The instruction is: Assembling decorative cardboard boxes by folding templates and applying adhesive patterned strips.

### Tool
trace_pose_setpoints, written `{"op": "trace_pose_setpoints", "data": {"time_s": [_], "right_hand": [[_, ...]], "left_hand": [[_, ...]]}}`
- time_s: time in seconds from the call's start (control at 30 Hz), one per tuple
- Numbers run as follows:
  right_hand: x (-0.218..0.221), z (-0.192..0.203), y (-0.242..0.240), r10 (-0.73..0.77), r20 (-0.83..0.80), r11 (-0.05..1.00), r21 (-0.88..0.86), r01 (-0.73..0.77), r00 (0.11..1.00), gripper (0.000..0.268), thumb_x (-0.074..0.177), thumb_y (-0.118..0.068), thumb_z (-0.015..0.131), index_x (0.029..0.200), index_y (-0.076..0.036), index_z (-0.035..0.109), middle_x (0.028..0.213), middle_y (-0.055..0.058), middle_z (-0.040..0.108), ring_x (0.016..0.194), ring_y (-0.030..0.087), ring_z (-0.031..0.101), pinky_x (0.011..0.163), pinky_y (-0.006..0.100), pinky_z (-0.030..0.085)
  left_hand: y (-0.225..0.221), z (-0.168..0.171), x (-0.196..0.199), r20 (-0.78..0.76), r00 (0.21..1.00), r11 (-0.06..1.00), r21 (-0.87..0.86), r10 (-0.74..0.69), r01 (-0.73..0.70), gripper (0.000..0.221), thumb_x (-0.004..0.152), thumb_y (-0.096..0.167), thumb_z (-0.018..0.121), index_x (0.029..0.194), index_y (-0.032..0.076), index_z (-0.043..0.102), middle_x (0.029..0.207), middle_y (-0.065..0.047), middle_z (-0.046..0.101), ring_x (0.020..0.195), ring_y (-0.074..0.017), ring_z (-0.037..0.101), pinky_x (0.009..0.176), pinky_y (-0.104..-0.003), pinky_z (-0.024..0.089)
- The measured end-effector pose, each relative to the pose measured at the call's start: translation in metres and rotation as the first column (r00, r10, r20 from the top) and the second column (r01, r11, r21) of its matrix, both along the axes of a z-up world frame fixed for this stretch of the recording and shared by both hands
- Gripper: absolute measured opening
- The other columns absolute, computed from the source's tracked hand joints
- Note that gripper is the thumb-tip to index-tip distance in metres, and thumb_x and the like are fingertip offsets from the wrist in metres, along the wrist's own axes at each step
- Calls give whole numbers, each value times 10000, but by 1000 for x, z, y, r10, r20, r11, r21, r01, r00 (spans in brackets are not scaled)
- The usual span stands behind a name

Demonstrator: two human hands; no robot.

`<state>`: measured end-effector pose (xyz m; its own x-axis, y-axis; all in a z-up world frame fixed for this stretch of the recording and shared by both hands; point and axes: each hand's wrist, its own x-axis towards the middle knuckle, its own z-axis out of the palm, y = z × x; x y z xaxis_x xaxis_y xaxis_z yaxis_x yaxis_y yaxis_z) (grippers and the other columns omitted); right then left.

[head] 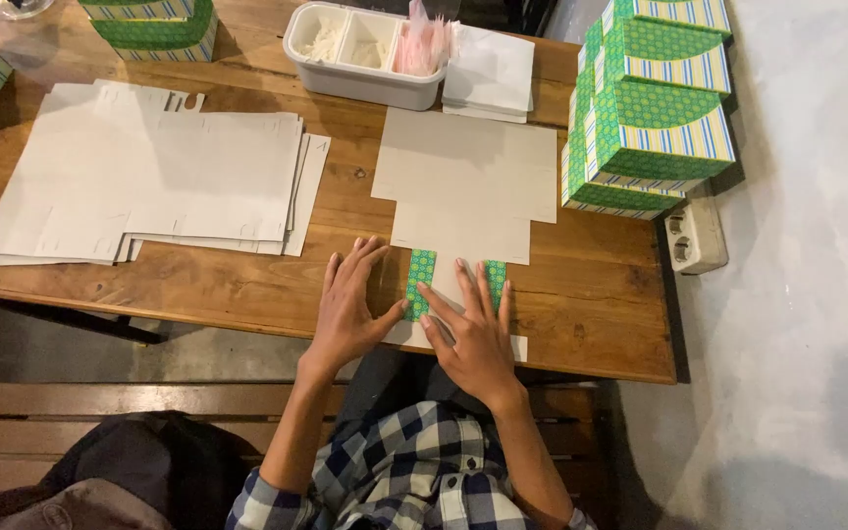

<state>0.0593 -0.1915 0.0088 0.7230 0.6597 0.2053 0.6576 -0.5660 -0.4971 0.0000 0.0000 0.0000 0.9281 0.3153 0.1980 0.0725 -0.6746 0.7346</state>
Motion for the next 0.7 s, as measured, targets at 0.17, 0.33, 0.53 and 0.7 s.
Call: {"op": "trace_pose_setpoints", "data": {"time_s": [0.17, 0.33, 0.53, 0.7], "right_hand": [[-1, -1, 0, -7, 1, 999, 50, 7, 1000, 426, 1039, -453, 480, 1420, -320, 613, 1607, 184, 336, 1524, 440, 131, 1164, 661, -30], [1, -6, -1, -8, 26, 999, 42, 7, 1000, 428, 1034, -450, 490, 1426, -324, 606, 1615, 175, 325, 1527, 430, 124, 1167, 655, -39], [0, -5, -1, 3, 22, 1000, 24, -3, 1000, 429, 1032, -446, 492, 1422, -313, 611, 1611, 188, 329, 1526, 435, 132, 1163, 669, -28], [-1, -2, 1, -2, 23, 999, 34, 1, 1000, 427, 1031, -436, 496, 1424, -313, 608, 1619, 178, 322, 1529, 431, 127, 1165, 662, -28]], "left_hand": [[4, -8, 23, -7, 999, 999, 16, 33, -33, 759, 799, 330, 820, 1457, 109, 515, 1565, -143, 458, 1506, -330, 334, 1252, -538, 85], [14, -17, 54, -22, 999, 998, 39, 47, -46, 741, 813, 340, 802, 1448, 91, 512, 1574, -155, 440, 1512, -345, 318, 1255, -552, 83], [15, -20, 58, -5, 998, 997, 50, 55, -54, 726, 823, 373, 796, 1435, 92, 524, 1570, -156, 442, 1502, -353, 337, 1250, -567, 95], [8, -14, 35, -14, 1000, 997, 72, 6, -5, 744, 782, 371, 824, 1425, 130, 535, 1568, -140, 450, 1505, -342, 333, 1242, -573, 135]]}}
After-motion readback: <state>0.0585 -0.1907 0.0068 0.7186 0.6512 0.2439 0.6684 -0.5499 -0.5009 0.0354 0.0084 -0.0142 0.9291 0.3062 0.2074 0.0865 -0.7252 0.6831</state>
